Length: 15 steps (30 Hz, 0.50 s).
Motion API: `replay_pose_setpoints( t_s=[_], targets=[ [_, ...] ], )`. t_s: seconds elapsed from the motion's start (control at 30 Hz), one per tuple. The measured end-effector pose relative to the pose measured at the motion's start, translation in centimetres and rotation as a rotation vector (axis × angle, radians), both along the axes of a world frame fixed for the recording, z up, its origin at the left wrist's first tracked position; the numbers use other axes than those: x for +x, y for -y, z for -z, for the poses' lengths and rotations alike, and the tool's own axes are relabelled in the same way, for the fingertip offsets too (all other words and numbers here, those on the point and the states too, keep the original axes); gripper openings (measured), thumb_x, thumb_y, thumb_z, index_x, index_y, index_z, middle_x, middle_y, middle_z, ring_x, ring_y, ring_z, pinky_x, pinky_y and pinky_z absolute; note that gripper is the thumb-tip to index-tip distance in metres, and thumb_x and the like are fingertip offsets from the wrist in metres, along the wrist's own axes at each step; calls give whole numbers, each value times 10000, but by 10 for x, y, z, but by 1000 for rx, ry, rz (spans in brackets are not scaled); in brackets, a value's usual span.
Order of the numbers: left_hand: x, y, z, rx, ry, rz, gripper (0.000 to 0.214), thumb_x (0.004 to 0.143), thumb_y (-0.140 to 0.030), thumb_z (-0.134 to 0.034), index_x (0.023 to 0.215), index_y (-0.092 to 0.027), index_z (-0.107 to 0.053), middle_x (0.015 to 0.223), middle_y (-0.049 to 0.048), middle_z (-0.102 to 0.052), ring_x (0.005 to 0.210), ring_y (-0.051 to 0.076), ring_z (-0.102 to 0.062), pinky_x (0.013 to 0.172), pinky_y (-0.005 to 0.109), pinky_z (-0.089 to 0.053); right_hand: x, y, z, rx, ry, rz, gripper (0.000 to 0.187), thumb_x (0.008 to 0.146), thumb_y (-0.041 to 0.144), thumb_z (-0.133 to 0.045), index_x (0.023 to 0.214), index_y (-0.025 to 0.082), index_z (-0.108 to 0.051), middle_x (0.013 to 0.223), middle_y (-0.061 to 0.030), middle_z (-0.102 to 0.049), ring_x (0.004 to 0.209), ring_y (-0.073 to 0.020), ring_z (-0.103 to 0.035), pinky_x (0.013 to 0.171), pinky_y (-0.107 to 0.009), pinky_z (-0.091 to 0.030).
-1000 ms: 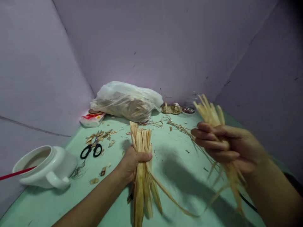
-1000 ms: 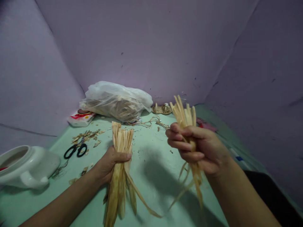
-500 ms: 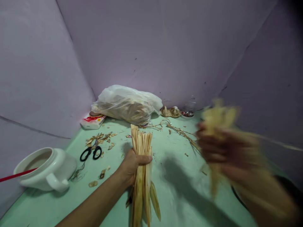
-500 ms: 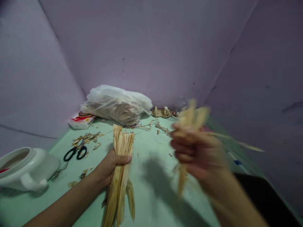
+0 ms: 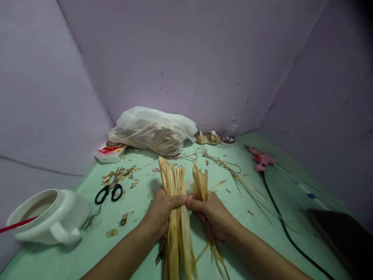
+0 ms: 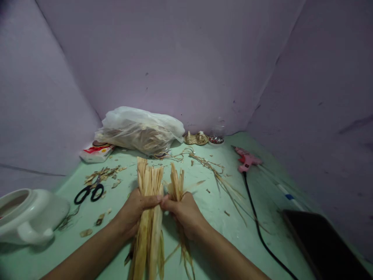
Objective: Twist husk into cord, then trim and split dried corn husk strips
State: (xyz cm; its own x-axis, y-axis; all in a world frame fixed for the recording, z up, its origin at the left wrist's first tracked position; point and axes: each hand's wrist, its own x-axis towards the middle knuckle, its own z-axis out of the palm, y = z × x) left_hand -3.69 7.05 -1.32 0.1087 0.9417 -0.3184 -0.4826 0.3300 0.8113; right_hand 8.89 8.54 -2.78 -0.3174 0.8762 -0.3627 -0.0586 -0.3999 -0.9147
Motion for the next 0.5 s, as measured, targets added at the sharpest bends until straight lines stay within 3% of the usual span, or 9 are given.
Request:
replay_pose_setpoints(
  t_s=[0.27,0.4,0.5],
  targets=[
    [1,0,2,-9,-76,-22,264,488,-69,-659,751,-61,-639,620,87,-668,554,215,-614,547,319,-494,-1,1,2,28,21,-5,198,596,269,-604,539,157,-450,384,84,-314,343,-25,-230,345,-188,-131],
    [1,0,1,-4,-33,34,230,472,-80,-621,702,-73,-630,560,64,-637,504,197,-591,494,300,-475,1,1,0,-12,-22,-32,173,570,252,-565,486,154,-449,343,80,-306,326,-26,-221,334,-183,-118],
    [-2,0,0,-21,-36,82,162,462,-90,-616,624,-78,-604,537,56,-611,474,161,-565,432,241,-429,7,-5,-2,-99,-160,-41,126,571,248,-552,551,124,-541,426,25,-467,378,-40,-359,339,-154,-189]
  ],
)
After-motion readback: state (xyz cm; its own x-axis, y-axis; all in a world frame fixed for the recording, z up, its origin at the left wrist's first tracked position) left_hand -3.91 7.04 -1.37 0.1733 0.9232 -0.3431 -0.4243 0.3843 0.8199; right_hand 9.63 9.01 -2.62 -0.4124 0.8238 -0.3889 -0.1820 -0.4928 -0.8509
